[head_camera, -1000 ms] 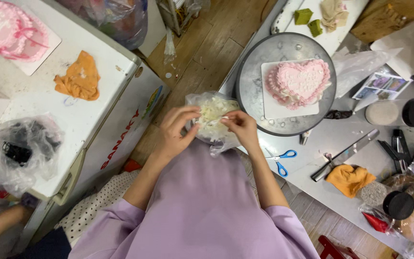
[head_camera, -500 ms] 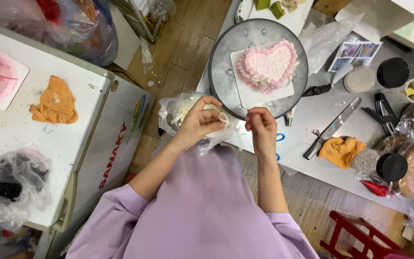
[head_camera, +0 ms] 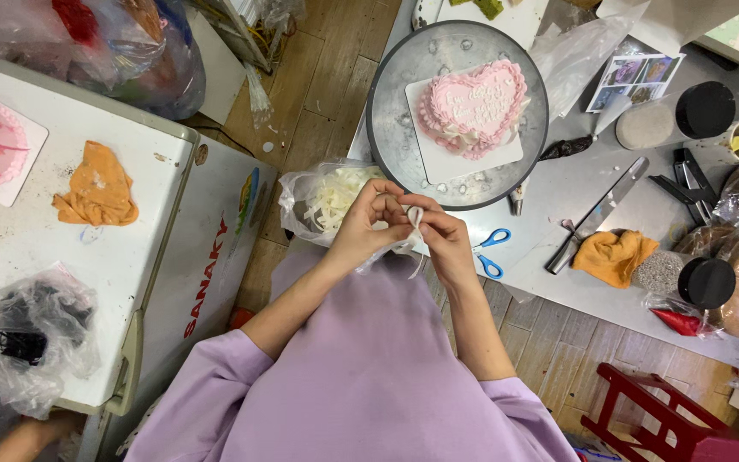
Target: The person places a heart-shaped cake onto a base and then inside a cardboard box, followed by pouring liquid from a carton into a plastic bag by hand.
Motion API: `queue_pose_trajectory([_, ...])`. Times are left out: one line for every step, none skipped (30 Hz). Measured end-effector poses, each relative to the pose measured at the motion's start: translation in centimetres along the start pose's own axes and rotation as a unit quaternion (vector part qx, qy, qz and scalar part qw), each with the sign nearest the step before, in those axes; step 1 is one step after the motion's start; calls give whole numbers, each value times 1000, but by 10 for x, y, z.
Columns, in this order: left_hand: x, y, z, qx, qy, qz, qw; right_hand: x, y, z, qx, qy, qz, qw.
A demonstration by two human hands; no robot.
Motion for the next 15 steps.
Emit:
queue_pose_trajectory([1, 3, 0, 11, 7, -11, 1000, 0, 0, 2, -3, 9, -29, 1000])
queue_pose_trajectory([1, 6, 1, 23, 15, -22, 999, 1, 1, 3, -6, 19, -58, 998])
queue_pose_trajectory([3, 9, 3, 34, 22, -32, 999, 1, 1, 6, -25, 32, -46, 998])
queue_pose_trajectory([4, 12, 5, 34, 20, -30, 999, 1, 1, 8, -45, 46, -35, 997])
queue_pose_trajectory([5, 16, 5, 34, 17, -27, 999, 0, 0, 8, -65, 61, -24, 996])
queue_pose_trajectory([7, 20, 6, 34, 13, -25, 999, 0, -1, 8, -79, 87, -15, 993])
queue_pose_trajectory([8, 24, 8, 14, 9, -4, 1000, -1, -2, 9, -93, 114, -6, 989])
queue_pose_trajectory([10, 27, 9, -6, 5, 17, 1000, -2, -4, 10, -107, 140, 2, 984])
queue_pose_trajectory([12, 31, 9, -26, 0, 37, 999, -2, -5, 10, -112, 153, 6, 982])
queue_pose_trajectory([15, 36, 8, -9, 9, -6, 1000, -2, -6, 9, -116, 165, 10, 979])
queue_pose_trajectory([19, 39, 8, 8, 18, -49, 999, -3, -6, 9, -121, 176, 13, 977])
queue_pose_trajectory([21, 42, 7, 25, 28, -91, 995, -3, -7, 10, -118, 169, 24, 978])
queue_pose_trajectory([23, 43, 6, 17, 31, -93, 995, -3, -6, 11, -114, 163, 34, 979])
queue_pose_trajectory([25, 43, 5, 8, 34, -94, 995, -3, -5, 13, -110, 157, 44, 981])
queue_pose_trajectory([25, 41, 3, 0, 37, -96, 995, -5, -5, 15, -113, 162, 46, 979])
Point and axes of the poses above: each hand's wrist, its own z-axis away from the middle knuckle, its own x-axis out of the palm, y = z × x, the point moved 2 cm from there along -z, towards the middle knuckle, and after that the axes turned 7 degrees about -z, right-handed, at the moved point
